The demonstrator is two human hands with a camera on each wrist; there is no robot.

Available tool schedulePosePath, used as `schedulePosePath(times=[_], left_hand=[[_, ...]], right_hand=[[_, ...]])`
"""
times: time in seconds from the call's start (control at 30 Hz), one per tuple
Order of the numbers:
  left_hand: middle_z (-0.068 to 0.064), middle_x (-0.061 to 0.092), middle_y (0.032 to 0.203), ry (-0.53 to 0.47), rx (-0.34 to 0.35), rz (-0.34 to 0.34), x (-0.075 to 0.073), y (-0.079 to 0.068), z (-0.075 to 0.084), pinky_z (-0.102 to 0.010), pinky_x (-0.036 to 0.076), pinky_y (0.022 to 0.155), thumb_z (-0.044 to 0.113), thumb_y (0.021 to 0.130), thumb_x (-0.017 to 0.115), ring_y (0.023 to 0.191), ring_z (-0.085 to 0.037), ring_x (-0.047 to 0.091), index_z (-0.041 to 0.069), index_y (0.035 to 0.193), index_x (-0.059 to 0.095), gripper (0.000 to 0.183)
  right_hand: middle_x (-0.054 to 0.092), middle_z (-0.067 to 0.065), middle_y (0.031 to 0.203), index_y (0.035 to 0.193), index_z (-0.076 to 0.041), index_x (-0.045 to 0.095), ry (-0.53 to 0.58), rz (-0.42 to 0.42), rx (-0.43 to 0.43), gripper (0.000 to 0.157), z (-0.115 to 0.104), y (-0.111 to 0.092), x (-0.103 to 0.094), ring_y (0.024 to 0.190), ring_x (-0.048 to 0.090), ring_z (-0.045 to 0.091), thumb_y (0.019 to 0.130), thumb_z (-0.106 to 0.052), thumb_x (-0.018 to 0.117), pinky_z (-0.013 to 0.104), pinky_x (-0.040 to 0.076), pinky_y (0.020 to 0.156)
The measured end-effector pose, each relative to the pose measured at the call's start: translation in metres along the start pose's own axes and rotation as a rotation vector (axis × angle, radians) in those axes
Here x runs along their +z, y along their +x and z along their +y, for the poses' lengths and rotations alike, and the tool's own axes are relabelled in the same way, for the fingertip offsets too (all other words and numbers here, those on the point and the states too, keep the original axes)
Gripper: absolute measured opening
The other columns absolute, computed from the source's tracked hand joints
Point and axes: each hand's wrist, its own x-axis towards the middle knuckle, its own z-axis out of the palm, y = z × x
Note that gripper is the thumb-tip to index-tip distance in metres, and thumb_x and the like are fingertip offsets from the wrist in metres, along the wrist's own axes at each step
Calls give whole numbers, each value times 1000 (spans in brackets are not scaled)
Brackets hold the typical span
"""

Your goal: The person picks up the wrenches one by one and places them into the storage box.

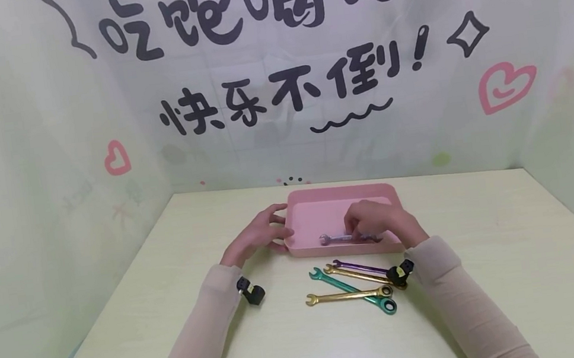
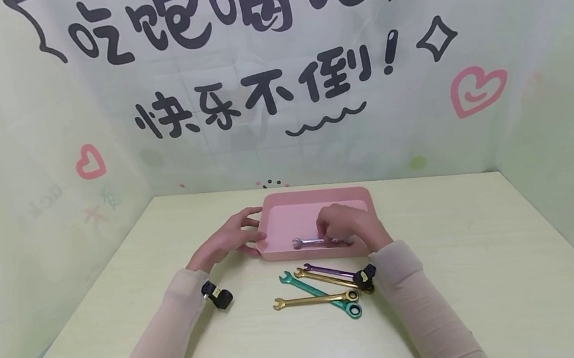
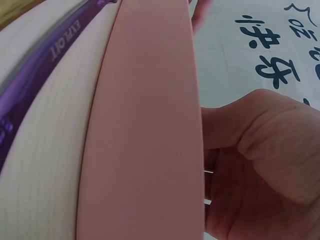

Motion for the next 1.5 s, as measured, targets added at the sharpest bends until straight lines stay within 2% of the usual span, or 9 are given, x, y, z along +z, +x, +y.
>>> schedulePosePath(times=[0.3,0.6,0.93,1.5], left_hand=[[-23,49,148,-5,15,-9,-1,3,0,-38,68,77,9,94,72,102,-31,73,19,162,32,80],[-23,49,148,-1,14,2,0,1,-2,-37,68,76,10,95,72,99,-30,73,19,162,32,79],[-23,50,147,5,21,6,0,-1,-1,-38,68,76,10,95,72,101,-30,72,20,161,33,78],[-24,49,148,7,12,7,1,0,-2,-37,68,75,10,94,73,99,-29,73,18,162,32,79]], right_hand=[[70,1,87,90,-13,76,15,-1,15,16,2,2,1,79,58,16,94,0,68,24,51,70],[71,3,90,87,-13,75,56,-14,34,29,3,3,3,83,59,18,93,9,58,25,49,69],[71,3,89,85,-13,74,84,-7,69,18,0,3,4,83,60,19,95,1,68,25,50,72],[68,3,81,85,-12,75,52,18,77,13,3,4,8,75,59,18,94,-4,71,24,51,69]])
